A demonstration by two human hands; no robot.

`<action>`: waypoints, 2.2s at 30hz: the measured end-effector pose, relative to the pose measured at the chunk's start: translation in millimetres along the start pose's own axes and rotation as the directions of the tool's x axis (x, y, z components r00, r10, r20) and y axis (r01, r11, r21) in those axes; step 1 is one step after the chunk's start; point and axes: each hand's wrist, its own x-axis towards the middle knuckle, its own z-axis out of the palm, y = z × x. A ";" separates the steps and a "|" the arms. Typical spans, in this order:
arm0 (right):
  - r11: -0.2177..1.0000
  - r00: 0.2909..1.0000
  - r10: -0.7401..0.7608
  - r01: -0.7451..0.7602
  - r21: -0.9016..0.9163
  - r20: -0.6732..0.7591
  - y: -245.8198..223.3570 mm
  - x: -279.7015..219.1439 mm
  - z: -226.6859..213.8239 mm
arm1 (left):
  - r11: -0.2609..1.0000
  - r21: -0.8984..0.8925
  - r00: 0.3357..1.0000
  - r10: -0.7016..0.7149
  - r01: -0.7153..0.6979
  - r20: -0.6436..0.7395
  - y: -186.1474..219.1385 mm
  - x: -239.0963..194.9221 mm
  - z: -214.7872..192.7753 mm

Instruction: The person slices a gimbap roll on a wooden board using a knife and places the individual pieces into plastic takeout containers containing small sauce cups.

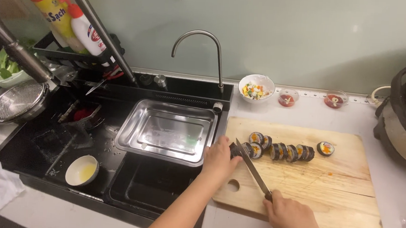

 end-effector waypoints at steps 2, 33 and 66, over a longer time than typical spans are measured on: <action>0.995 0.999 -0.047 0.048 0.086 -0.015 -6.2 7.2 -26.7 | 1.000 -0.024 0.999 0.011 -0.010 0.051 3.3 -7.7 -3.2; 0.980 0.966 -0.122 0.153 0.127 -0.226 -39.0 7.6 -48.9 | 0.793 0.583 0.983 0.162 -0.180 0.084 6.8 -8.3 10.7; 0.999 1.000 0.005 -0.005 0.048 -0.009 -45.8 7.2 -37.8 | 0.752 0.617 0.965 0.256 -0.234 0.054 -14.5 16.2 46.5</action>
